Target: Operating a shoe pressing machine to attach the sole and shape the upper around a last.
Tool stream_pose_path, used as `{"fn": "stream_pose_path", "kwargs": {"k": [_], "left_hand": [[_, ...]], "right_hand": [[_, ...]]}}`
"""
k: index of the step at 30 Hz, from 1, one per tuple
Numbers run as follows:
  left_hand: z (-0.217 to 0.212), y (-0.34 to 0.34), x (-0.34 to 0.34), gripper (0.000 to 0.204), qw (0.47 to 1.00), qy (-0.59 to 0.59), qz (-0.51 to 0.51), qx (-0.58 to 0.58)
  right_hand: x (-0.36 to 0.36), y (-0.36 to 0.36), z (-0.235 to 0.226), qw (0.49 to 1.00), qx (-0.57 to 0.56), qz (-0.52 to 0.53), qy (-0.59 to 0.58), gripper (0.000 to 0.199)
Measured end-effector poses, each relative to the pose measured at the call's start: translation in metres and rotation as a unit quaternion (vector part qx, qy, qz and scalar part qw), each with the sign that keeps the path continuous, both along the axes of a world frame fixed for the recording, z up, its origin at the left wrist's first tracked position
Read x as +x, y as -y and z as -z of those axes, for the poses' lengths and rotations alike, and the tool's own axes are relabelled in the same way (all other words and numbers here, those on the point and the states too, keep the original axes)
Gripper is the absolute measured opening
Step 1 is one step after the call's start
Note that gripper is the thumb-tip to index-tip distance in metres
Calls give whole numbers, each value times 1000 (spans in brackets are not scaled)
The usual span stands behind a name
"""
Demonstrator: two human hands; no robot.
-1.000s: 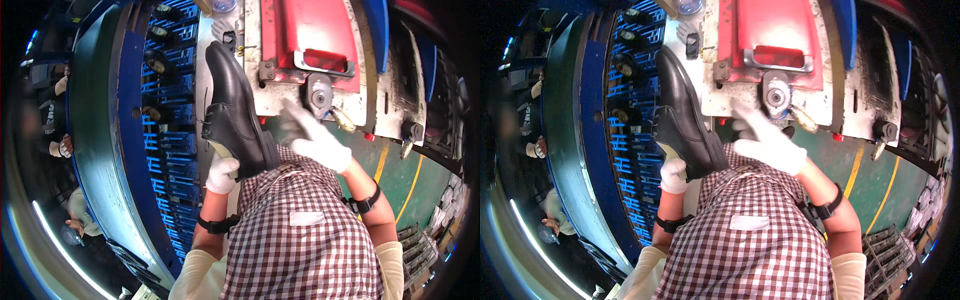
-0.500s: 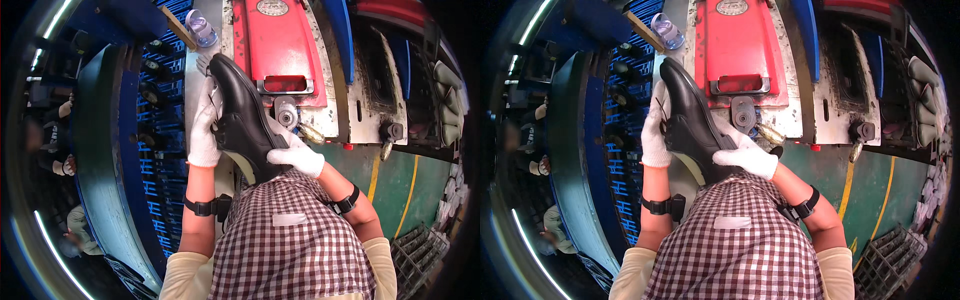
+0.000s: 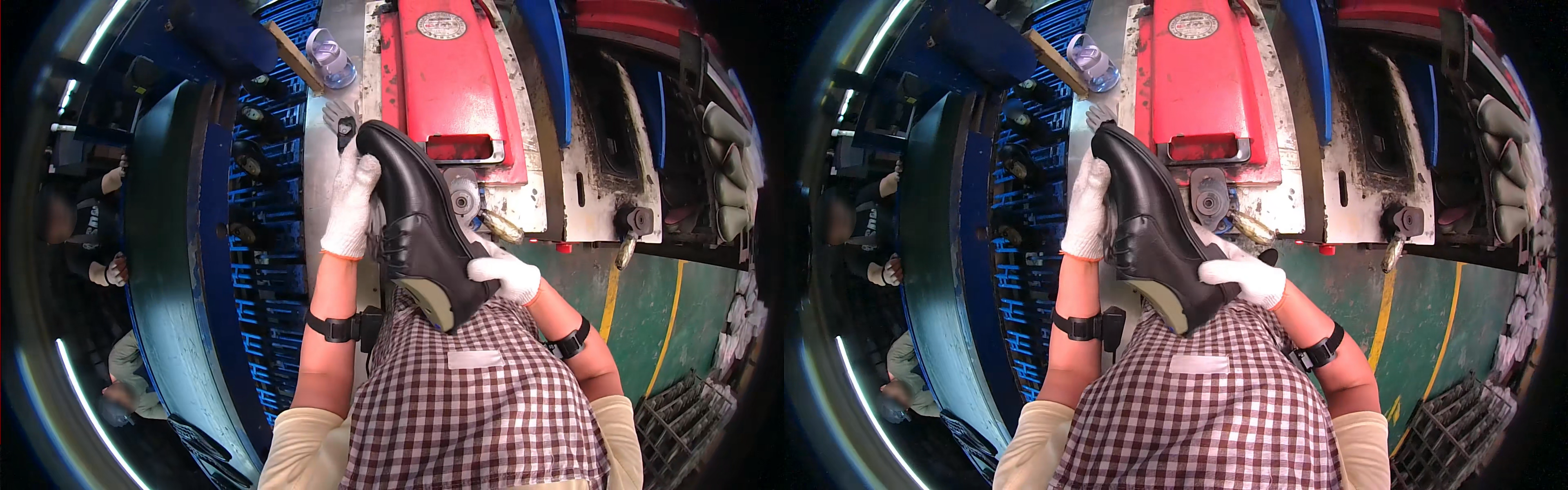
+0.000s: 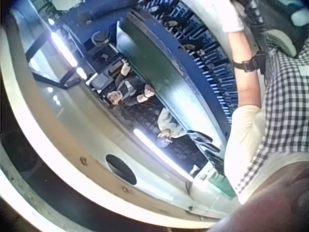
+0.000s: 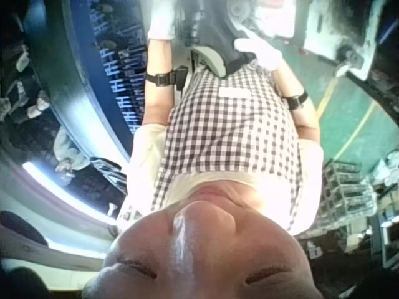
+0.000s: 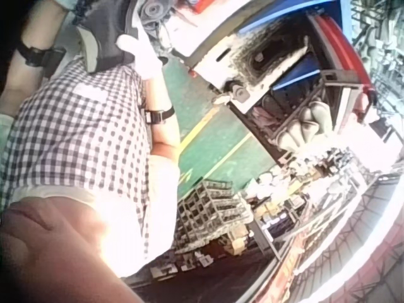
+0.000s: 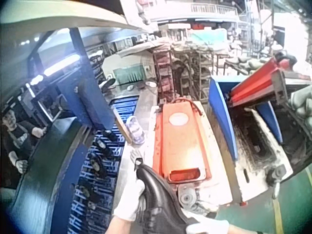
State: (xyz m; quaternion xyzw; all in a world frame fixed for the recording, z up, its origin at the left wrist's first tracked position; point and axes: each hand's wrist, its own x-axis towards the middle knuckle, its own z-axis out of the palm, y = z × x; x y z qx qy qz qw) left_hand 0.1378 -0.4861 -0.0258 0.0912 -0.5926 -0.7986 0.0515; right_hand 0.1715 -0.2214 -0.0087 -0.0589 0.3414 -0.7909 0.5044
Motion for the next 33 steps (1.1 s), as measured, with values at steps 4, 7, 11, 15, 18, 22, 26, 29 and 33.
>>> {"fn": "stream_pose_path", "kwargs": {"k": [4, 7, 11, 15, 18, 22, 26, 29, 33], "left_hand": [[-4, 8, -5, 45, 978, 78, -63, -181], [-14, -3, 0, 38, 994, 46, -90, -47], [-16, 2, 1, 37, 994, 57, -61, -69], [-19, -11, -1, 29, 999, 35, -36, 15], [-17, -18, -2, 29, 993, 23, -16, 112], [-19, -21, 0, 32, 990, 10, -10, 140], [-30, -28, 1, 38, 989, 13, 13, 146], [-35, -34, 1, 44, 990, 14, 24, 137], [-31, -33, 0, 53, 993, 25, 48, 107]], "right_hand": [[22, -13, 57, 896, -101, 68, 427, 78], [14, 3, 68, 872, -363, -152, 290, 89], [21, -13, 57, 871, -345, -95, 336, 76], [28, -6, 23, 837, -380, -33, 393, 75], [29, -7, 49, 839, -405, -68, 356, 70], [30, -6, 34, 836, -425, -28, 345, 69], [26, -8, 39, 834, -439, -47, 331, 68], [19, -2, 30, 822, -456, -49, 336, 66], [16, -3, 37, 809, -462, -31, 362, 65]]}}
